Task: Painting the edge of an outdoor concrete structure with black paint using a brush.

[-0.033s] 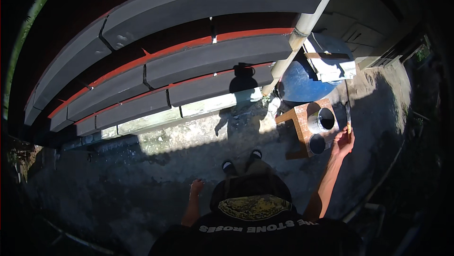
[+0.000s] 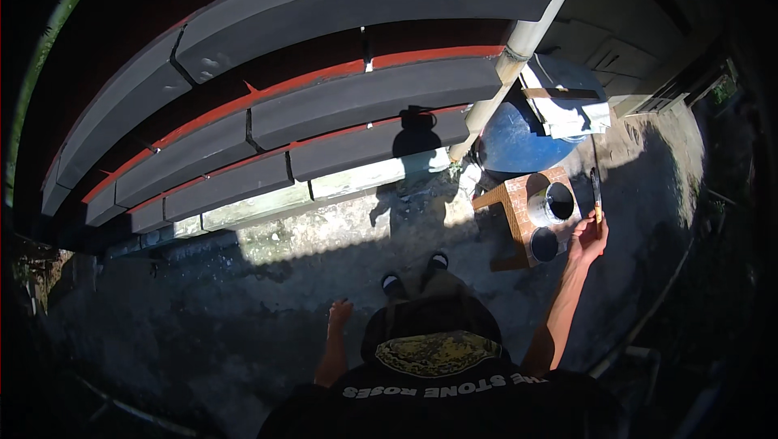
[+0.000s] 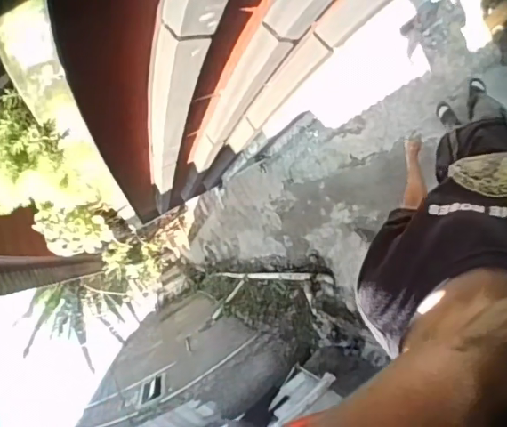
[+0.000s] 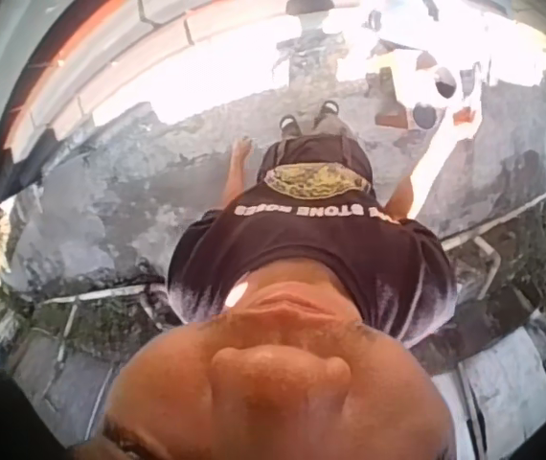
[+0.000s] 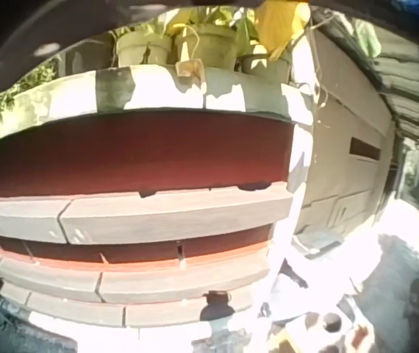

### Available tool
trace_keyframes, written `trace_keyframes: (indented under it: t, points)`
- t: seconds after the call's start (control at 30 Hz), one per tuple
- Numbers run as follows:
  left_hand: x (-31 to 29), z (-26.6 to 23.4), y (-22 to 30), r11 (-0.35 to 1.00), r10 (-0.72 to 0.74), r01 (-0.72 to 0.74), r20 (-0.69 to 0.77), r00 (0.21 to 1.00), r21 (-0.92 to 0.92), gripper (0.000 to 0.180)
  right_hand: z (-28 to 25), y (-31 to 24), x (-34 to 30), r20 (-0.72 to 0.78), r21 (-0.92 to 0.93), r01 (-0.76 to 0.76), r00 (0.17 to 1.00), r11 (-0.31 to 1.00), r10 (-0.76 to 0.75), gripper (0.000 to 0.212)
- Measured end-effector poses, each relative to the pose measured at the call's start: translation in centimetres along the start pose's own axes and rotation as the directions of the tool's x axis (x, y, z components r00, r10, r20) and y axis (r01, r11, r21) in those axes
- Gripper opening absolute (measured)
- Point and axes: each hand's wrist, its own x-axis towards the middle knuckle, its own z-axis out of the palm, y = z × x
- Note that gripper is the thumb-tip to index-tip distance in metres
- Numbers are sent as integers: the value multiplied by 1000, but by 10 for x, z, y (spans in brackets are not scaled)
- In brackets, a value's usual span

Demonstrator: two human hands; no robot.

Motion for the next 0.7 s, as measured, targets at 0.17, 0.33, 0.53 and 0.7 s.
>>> trace_keyframes:
  t: [0.17, 0.33, 0.53, 0.7]
  points:
    - [20, -64, 138, 959, 260, -275, -169, 951, -75, 41, 62, 41, 9, -51, 98, -59, 997, 993, 64, 31]
    - [17, -140, 287, 817, 394, -444, -208, 895, -368, 46, 99, 85, 21, -106, 176, -102, 987, 979, 122, 30]
    - [-9, -200, 464, 658, 715, -752, -356, 602, 50, 42, 112, 116, 50, -151, 175, -72, 984, 982, 99, 24]
    - [-16, -203, 574, 493, 828, -860, -374, 418, 130, 42, 119, 125, 90, -203, 142, -98, 971, 985, 126, 28]
